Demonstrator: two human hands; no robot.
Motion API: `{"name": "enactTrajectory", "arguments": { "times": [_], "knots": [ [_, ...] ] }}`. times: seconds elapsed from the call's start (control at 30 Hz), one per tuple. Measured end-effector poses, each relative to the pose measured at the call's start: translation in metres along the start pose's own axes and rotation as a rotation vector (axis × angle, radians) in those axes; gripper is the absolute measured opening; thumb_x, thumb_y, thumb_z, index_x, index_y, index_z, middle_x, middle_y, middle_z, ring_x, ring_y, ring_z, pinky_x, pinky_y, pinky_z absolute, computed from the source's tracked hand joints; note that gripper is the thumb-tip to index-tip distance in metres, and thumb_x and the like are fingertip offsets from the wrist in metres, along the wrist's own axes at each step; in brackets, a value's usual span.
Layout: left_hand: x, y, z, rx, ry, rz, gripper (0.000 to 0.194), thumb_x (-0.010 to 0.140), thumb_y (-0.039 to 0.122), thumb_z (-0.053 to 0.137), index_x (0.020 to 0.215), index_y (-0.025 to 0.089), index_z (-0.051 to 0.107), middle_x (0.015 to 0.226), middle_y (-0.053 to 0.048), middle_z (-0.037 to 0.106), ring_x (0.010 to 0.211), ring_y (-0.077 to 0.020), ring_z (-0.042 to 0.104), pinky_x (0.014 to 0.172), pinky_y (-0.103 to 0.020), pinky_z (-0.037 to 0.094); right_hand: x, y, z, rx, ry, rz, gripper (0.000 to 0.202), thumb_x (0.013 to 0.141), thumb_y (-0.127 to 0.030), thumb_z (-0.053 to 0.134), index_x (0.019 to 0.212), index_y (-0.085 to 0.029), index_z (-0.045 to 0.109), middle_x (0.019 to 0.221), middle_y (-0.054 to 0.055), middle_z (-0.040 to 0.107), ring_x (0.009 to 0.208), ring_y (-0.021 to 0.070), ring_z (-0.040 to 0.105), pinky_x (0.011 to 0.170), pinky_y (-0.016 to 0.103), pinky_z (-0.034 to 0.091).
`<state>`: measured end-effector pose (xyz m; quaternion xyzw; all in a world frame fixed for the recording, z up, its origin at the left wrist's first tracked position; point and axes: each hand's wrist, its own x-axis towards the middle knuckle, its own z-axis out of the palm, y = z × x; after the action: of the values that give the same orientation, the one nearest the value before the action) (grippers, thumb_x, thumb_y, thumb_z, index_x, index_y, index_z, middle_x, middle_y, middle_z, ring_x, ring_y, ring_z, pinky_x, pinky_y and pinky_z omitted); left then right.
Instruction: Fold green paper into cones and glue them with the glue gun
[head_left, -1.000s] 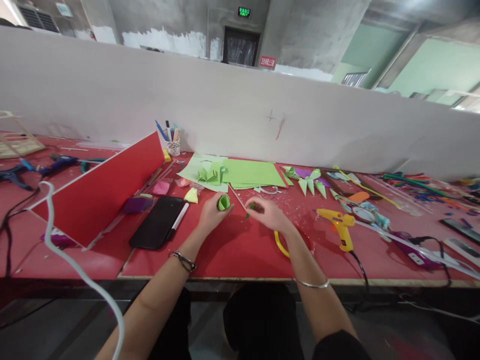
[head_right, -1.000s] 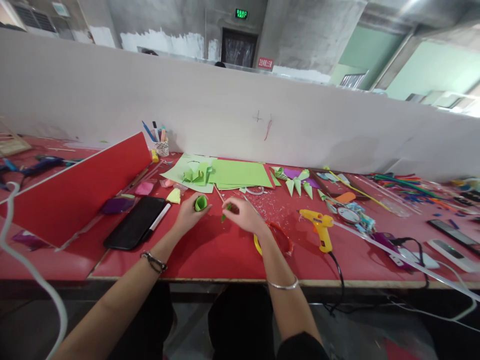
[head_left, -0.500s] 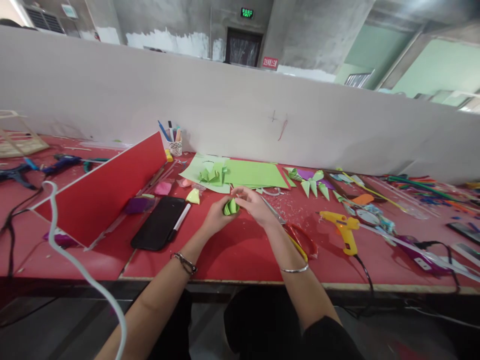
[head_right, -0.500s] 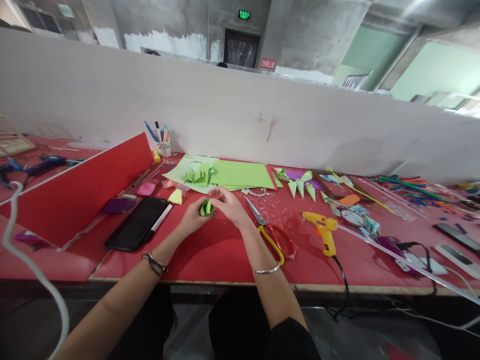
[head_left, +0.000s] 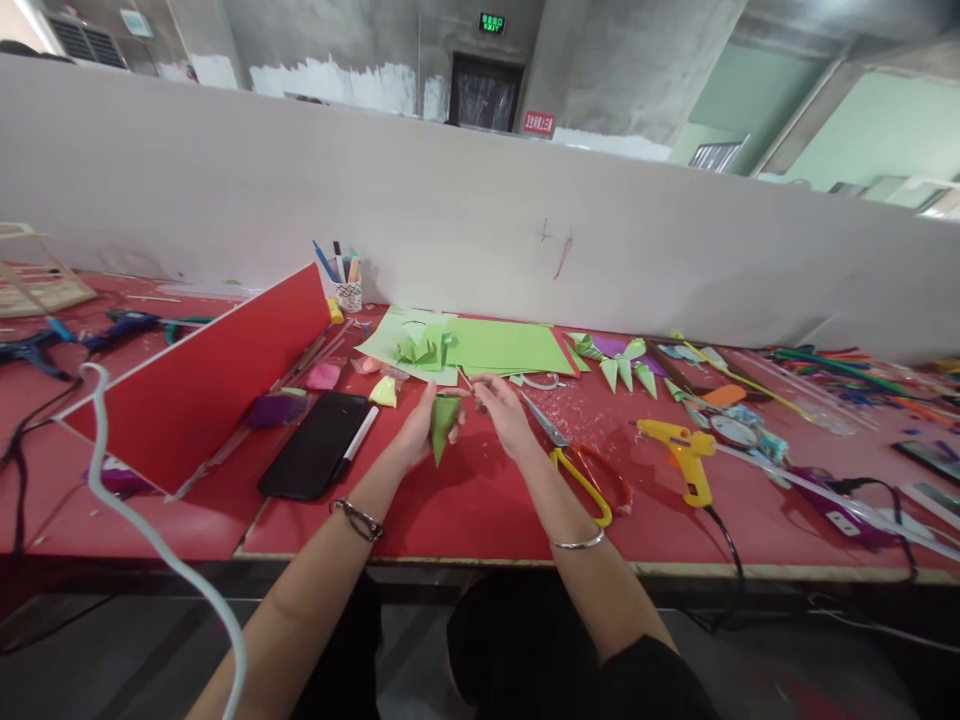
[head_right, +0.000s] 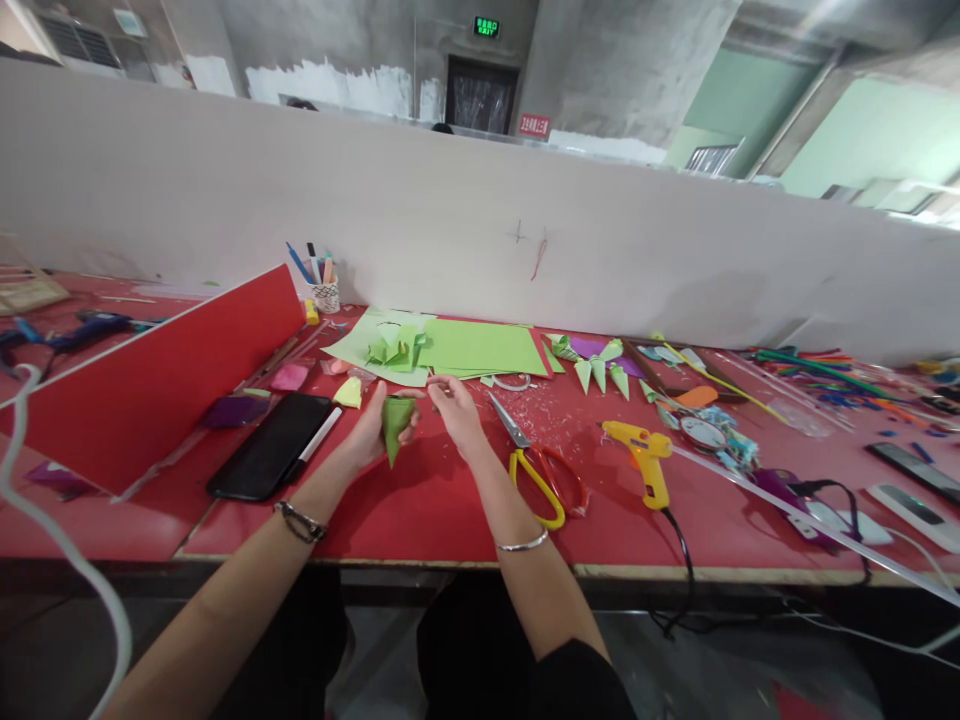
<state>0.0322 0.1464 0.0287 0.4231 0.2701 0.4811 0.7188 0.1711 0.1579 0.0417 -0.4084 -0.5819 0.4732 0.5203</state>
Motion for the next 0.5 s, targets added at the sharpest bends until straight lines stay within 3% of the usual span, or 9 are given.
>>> {"name": "enactTrajectory", "arguments": {
  "times": [0.1, 0.23, 0.5],
  "knots": [
    [-0.0005, 0.0026, 0.0010, -0.047, -0.006, -0.070, 0.068, 0.076, 0.072, 0.025, 0.091, 0.013, 0.056, 0.050, 0.000, 0.054, 0.027, -0.0069, 0.039, 0.030, -0.019, 0.030, -0.0038, -0.0009, 0.0003, -0.080, -0.056, -0.154, 0.021, 0.077, -0.037, 0.052, 0.091, -0.020, 0.055, 0.087, 0.002, 0.051, 0.072, 0.0105, 0.050, 0.066, 0.023, 0.044],
    [-0.0003, 0.0025, 0.0034, -0.004, 0.002, -0.103, 0.072, 0.081, 0.068, 0.009, 0.091, 0.012, 0.053, 0.047, 0.000, 0.053, 0.024, -0.0069, 0.038, 0.027, -0.018, 0.027, -0.0095, -0.0028, -0.0001, -0.173, -0.239, -0.243, 0.020, 0.082, -0.036, 0.050, 0.090, -0.022, 0.060, 0.102, 0.003, 0.044, 0.066, 0.0074, 0.052, 0.066, 0.025, 0.047],
    [0.0012, -0.0023, -0.0053, 0.291, 0.076, -0.068, 0.057, 0.084, 0.061, 0.021, 0.097, 0.013, 0.050, 0.050, 0.001, 0.055, 0.029, -0.0092, 0.044, 0.030, -0.019, 0.034, -0.0066, 0.0002, -0.0091, -0.345, -0.398, -0.297, 0.016, 0.082, -0.030, 0.053, 0.079, -0.018, 0.063, 0.103, 0.005, 0.047, 0.087, 0.0131, 0.052, 0.078, 0.030, 0.045]
  ]
}}
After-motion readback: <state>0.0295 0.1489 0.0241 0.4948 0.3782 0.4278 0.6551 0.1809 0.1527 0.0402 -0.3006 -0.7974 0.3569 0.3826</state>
